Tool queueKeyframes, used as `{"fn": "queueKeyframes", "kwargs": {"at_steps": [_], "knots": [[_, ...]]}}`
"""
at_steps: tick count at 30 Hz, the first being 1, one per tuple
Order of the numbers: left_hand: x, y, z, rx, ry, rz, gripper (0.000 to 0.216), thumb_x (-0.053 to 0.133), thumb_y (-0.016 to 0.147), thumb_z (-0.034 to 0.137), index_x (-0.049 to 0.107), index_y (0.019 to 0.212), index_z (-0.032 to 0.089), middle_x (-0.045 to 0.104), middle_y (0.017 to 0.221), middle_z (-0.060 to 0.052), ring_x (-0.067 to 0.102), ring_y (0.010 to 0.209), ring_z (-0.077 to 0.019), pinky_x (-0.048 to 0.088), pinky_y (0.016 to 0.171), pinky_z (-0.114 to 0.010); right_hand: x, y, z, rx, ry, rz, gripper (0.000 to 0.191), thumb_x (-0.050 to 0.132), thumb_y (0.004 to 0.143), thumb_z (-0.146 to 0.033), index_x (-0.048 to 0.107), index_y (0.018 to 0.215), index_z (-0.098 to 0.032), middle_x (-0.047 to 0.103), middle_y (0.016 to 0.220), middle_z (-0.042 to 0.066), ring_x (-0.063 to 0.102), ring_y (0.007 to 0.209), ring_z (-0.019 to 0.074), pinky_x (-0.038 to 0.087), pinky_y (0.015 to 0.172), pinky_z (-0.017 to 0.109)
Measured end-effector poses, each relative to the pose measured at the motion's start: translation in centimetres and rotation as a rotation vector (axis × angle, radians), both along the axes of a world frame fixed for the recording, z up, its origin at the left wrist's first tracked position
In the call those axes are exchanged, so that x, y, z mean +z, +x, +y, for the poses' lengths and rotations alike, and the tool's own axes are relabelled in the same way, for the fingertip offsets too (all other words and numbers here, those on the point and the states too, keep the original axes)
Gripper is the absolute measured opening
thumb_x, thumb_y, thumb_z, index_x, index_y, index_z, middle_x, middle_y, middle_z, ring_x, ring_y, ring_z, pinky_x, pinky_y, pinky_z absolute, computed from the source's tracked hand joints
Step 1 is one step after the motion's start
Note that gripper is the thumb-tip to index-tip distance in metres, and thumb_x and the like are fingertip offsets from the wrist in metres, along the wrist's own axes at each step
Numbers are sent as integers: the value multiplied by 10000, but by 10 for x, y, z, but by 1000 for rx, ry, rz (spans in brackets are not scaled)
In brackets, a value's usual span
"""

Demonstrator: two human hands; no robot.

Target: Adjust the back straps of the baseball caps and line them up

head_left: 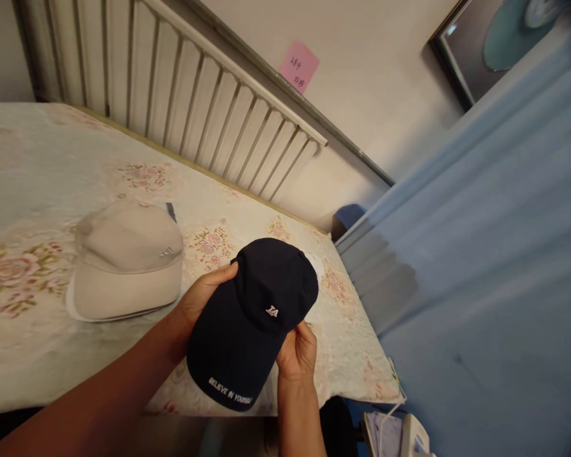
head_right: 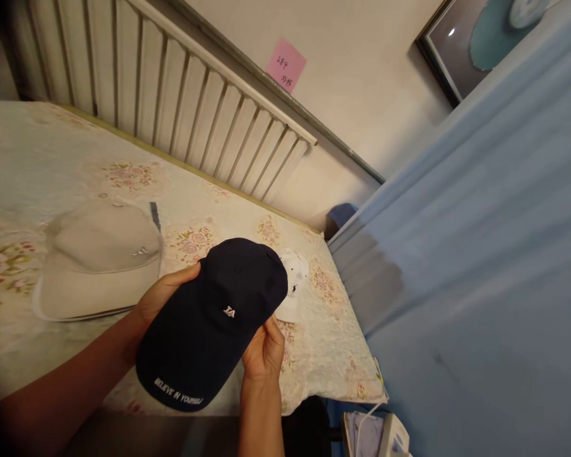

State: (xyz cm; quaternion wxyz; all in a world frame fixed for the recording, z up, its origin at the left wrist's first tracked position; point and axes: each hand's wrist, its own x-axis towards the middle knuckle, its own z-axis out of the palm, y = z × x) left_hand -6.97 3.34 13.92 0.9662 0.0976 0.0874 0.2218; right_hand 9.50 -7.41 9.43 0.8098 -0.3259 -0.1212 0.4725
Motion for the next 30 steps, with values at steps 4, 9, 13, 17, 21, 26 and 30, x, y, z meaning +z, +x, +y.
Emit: {"fn": "queueKeyframes", "kwargs": {"at_steps": [4,9,13,17,21,26,30], "knots": [[-4,3,4,62,68,-74,394,542,848,153,605,1236,129,744,953,-131,708,855,-283,504,896,-452,-4,6,-1,-10,-14,13,325,606,745,-165,670,1061,-126,710,1104,99,616,1125,207,343,1095,444],[-14,6,9,3,21,-52,399,528,872,219,589,1250,111,745,935,-140,705,878,-287,493,918,-451,-9,10,0,-18,-54,23,322,613,733,-159,673,1046,-112,725,1062,103,621,1116,216,377,1070,449],[-23,9,16,-4,0,-28,372,526,876,223,610,1222,113,751,886,-132,711,852,-281,509,898,-442,-12,9,1,5,-96,61,285,606,751,-175,683,1016,-104,745,988,97,652,1062,204,388,1065,420],[-30,11,20,1,59,-82,364,532,867,180,616,1218,126,750,903,-127,713,851,-277,509,904,-442,-10,8,1,31,-101,29,280,596,788,-237,688,1017,-105,743,992,107,652,1062,211,385,1067,425],[-33,10,22,-26,98,-90,365,528,874,201,615,1222,129,747,924,-131,710,863,-283,518,894,-439,-5,9,-2,22,-63,-20,259,588,813,-267,695,998,-122,733,1033,105,616,1126,193,344,1097,407],[-28,6,19,57,195,-69,371,525,869,132,610,1230,151,743,956,-118,709,868,-270,550,842,-402,10,6,-10,7,-40,4,201,587,795,-228,711,927,-141,744,1000,87,619,1121,196,336,1101,425],[-28,-1,18,60,260,-64,368,519,874,119,622,1220,190,746,942,-98,710,862,-271,569,786,-374,17,3,-14,23,-68,6,159,611,771,-225,718,861,-150,757,934,77,656,1051,202,368,1080,431]]}}
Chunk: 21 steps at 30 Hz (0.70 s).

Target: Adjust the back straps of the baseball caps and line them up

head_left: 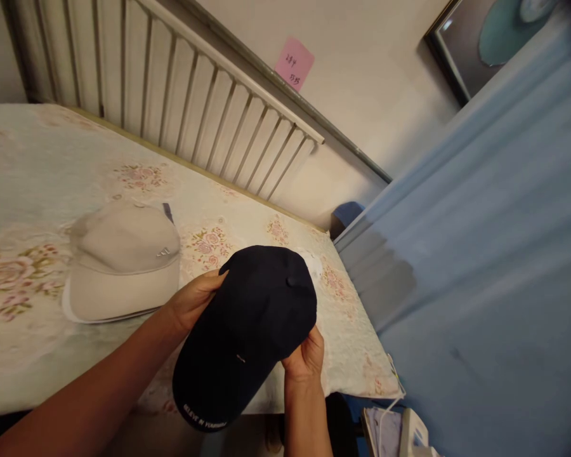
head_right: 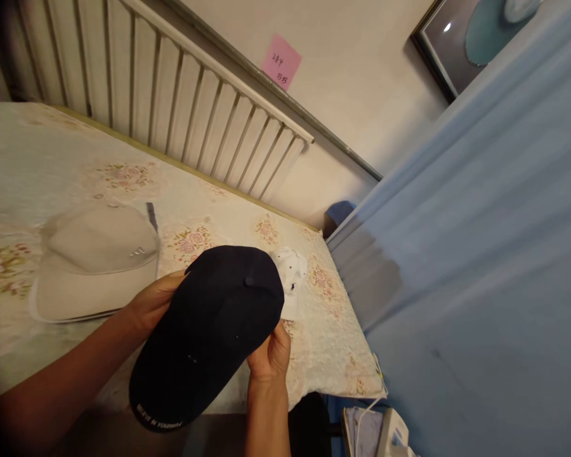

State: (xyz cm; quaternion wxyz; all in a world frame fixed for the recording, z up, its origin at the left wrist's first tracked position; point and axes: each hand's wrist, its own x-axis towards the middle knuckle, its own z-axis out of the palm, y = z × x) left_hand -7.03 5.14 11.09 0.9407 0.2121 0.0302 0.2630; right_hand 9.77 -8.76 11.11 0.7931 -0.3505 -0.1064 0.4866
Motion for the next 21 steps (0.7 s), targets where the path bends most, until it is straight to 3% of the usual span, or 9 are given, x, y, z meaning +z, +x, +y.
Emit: {"fn": "queueKeyframes", "kwargs": {"at_steps": [10,18,21], "knots": [[-16,-4,6,-45,-12,-30,387,573,832,91,621,1214,135,743,928,-130,710,864,-268,537,866,-383,-27,7,9,65,-86,78,130,644,733,-194,719,820,-134,763,815,50,702,907,193,437,1025,386],[-37,3,10,-175,-144,116,458,526,878,328,570,1265,88,735,975,-144,686,944,-286,475,950,-413,-45,13,16,33,-176,-17,179,677,718,-241,724,874,-165,763,844,43,695,921,224,519,927,384],[-39,5,8,-173,-171,122,460,493,892,326,556,1279,86,732,991,-144,679,964,-282,458,964,-408,-54,15,17,39,-191,-64,182,663,730,-292,724,855,-175,763,836,51,681,972,240,527,906,390]]}}
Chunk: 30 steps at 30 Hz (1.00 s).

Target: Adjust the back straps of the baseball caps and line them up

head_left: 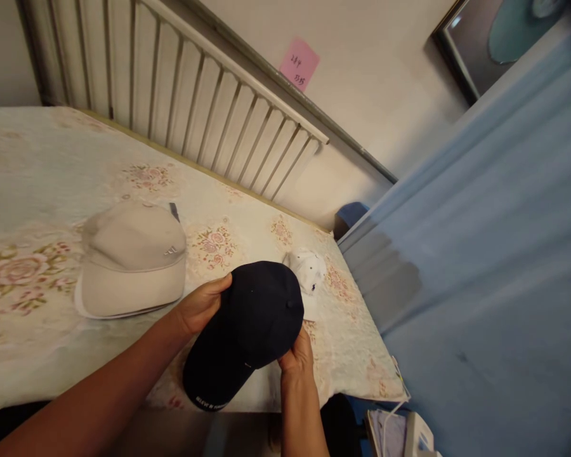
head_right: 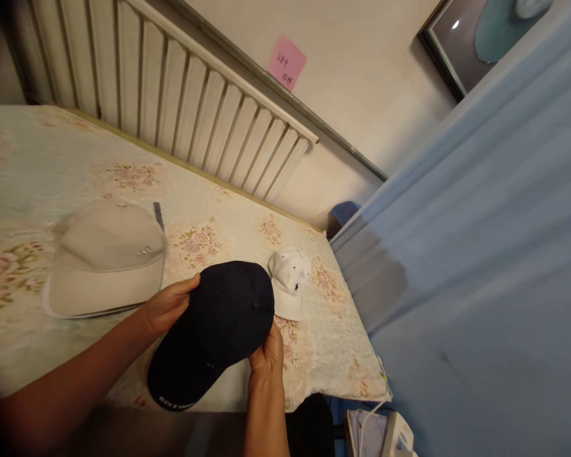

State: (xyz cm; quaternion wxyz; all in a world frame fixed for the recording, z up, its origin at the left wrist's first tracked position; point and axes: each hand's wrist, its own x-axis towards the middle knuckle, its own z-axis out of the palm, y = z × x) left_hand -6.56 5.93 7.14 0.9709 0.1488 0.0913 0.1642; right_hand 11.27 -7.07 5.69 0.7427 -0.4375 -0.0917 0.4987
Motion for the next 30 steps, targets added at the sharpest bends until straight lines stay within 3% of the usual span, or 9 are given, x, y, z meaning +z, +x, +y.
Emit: {"fn": "queueKeyframes", "kwargs": {"at_steps": [5,12,16,22,30], "knots": [[-2,0,1,3,-8,28,464,455,913,362,568,1265,81,731,986,-147,677,966,-279,461,953,-397,-5,3,-3,30,14,61,206,680,732,-333,722,872,-187,762,871,47,662,1027,233,506,944,384],[1,-3,4,34,2,115,537,355,940,464,619,1187,67,740,903,-149,686,928,-282,507,880,-391,9,2,-10,-6,80,62,254,690,754,-370,727,916,-177,759,910,57,675,999,233,493,979,400],[3,-6,6,61,17,98,465,385,944,398,627,1175,76,744,871,-132,695,901,-268,514,874,-381,17,2,-14,-41,90,87,244,712,743,-340,730,915,-167,756,937,68,687,967,222,497,975,393],[1,-10,9,119,124,-15,328,567,829,138,641,1143,80,748,892,-112,704,867,-248,521,868,-352,28,0,-17,-86,128,4,243,763,680,-247,729,908,-170,757,938,58,703,898,179,494,967,335],[-3,-9,14,72,165,13,305,551,872,248,659,1105,85,747,910,-116,704,860,-244,523,858,-346,29,3,-10,-63,123,-8,212,734,698,-228,726,899,-161,758,917,65,705,869,177,489,965,337]]}}
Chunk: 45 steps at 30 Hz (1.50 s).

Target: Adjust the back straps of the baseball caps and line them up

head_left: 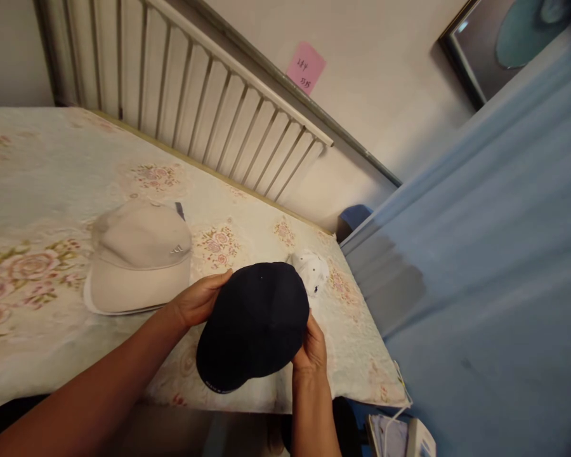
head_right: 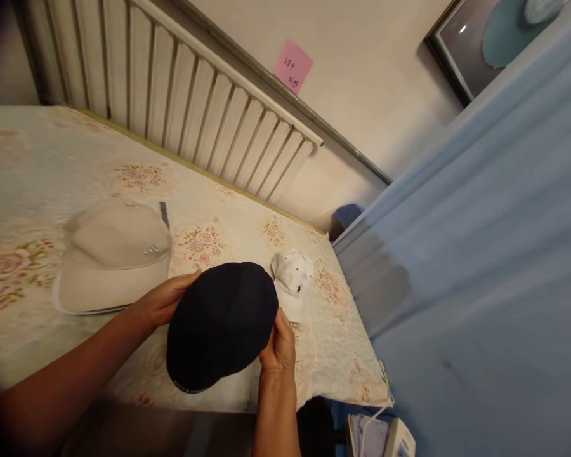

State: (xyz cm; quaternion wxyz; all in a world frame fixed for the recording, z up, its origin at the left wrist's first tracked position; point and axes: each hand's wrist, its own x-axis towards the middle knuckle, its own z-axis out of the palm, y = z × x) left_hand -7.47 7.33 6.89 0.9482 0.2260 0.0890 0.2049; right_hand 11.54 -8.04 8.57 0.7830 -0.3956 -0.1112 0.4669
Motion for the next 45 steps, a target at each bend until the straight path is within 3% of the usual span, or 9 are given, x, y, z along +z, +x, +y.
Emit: {"fn": "queueKeyframes", "kwargs": {"at_steps": [5,10,17,20,23,26,35,45], "knots": [[-4,4,5,55,35,91,330,542,889,281,634,1142,91,742,945,-117,702,865,-234,527,848,-333,-3,5,14,33,-23,61,211,684,750,-211,717,951,-159,757,919,57,701,880,173,475,983,340],[-4,6,7,173,36,226,305,544,887,246,626,1135,91,747,912,-110,713,762,-214,561,738,-301,-14,12,29,35,-45,105,161,648,779,-188,718,921,-159,761,882,38,703,868,160,489,966,322],[-19,13,9,229,-120,399,221,597,826,189,664,1011,88,745,749,-103,706,623,-233,576,565,-294,-37,28,61,85,-105,-1,177,642,794,-266,698,917,-152,758,906,38,701,886,161,541,871,292],[-29,17,11,227,-188,481,183,560,823,134,660,969,87,723,640,-86,676,509,-226,558,476,-288,-48,32,68,127,-157,-93,168,657,784,-287,684,876,-150,757,828,29,706,753,137,569,740,246],[-37,20,12,233,-221,528,195,489,847,107,646,961,85,699,576,-73,646,437,-213,541,431,-280,-60,32,62,158,-208,-120,126,686,747,-239,669,811,-132,737,699,25,677,589,128,565,584,222],[-40,20,13,246,-237,543,213,445,862,97,636,957,89,694,569,-67,639,424,-201,541,434,-269,-68,28,46,176,-223,-144,129,697,728,-212,663,811,-119,726,678,30,664,560,118,544,539,195],[-49,21,13,203,-271,562,226,442,860,116,645,959,104,705,600,-82,668,482,-230,558,464,-296,-76,0,0,231,-171,-178,223,704,759,-254,672,923,-105,742,840,81,696,682,142,564,658,236],[-44,21,6,164,-292,535,216,517,795,103,660,955,90,718,621,-93,676,494,-270,571,463,-351,-78,-10,-16,139,-215,-159,205,763,695,-221,665,848,-127,729,765,47,673,623,122,556,628,226]]}}
